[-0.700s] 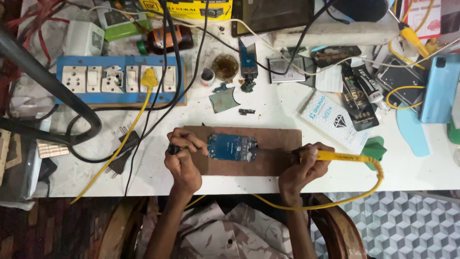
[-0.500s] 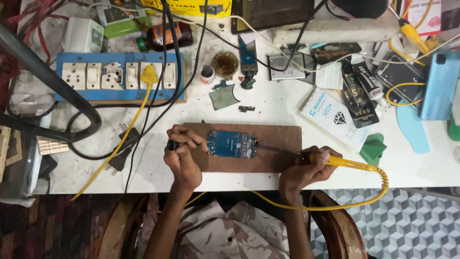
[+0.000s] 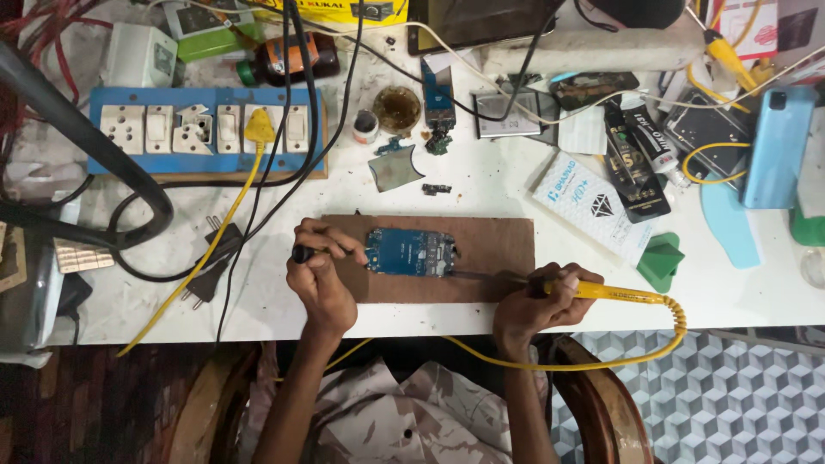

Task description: The person uses a soldering iron and tweezers to work on a blue circuit board placed on a wooden block. They repeatedly apply the soldering iron to various points on the board while holding components with tweezers.

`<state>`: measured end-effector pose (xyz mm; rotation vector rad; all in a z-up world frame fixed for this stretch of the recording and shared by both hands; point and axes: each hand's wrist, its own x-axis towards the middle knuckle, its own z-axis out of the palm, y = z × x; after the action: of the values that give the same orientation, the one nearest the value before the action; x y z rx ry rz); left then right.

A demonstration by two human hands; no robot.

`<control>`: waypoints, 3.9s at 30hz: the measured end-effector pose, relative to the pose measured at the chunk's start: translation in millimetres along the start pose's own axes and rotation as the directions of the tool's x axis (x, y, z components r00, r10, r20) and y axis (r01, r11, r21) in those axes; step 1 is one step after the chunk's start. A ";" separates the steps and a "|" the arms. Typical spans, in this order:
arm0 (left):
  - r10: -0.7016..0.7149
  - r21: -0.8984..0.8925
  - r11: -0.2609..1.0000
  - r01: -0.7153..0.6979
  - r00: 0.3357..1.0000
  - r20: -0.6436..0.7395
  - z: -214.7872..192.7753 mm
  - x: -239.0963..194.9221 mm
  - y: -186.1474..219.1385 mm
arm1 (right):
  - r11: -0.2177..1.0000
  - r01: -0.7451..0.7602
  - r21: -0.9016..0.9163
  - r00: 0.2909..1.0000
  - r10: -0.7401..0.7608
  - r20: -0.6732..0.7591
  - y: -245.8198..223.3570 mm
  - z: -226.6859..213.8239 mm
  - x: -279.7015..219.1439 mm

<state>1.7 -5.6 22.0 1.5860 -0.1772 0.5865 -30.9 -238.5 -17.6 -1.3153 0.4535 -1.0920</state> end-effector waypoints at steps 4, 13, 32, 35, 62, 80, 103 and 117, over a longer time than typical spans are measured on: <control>0.018 0.007 1.000 -0.018 1.000 0.006 1.1 -0.1 -1.9 | 1.000 -0.021 -0.008 0.999 0.020 -0.045 4.5 -2.8 -2.5; 0.038 -0.008 0.999 -0.038 0.999 0.014 -0.8 0.2 0.8 | 0.985 0.117 -0.124 0.992 -0.110 0.066 8.9 -6.2 -5.9; 0.145 0.063 0.987 -0.145 0.989 0.007 -0.7 1.5 4.8 | 0.991 0.125 -0.043 0.964 -0.111 0.240 -21.2 -6.1 -0.7; 0.134 0.061 0.989 -0.134 0.991 0.010 -1.4 4.1 7.4 | 0.993 0.095 -0.072 0.960 -0.072 0.269 -34.5 -5.4 -1.1; 0.073 -0.059 0.995 -0.075 0.997 -0.031 1.9 -11.1 4.4 | 0.957 -0.068 -0.283 0.936 0.159 0.313 -78.6 5.6 10.6; 0.120 -0.032 0.992 -0.123 0.990 -0.079 -4.3 -9.7 -0.3 | 0.985 -0.059 -0.162 0.897 0.123 0.424 -46.6 75.2 30.7; -0.210 -0.194 0.947 0.257 0.949 0.233 7.2 23.8 17.4 | 0.933 0.148 -0.328 0.624 0.169 0.763 -34.9 138.0 39.7; -0.102 -0.319 0.898 0.302 0.851 0.516 42.5 39.7 1.2 | 0.995 0.001 -0.099 0.802 0.058 0.594 -29.7 108.2 48.0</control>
<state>46.1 -37.5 41.8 1.3074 -0.4685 -0.0401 66.8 -216.6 52.1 -1.6452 0.0457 -0.5765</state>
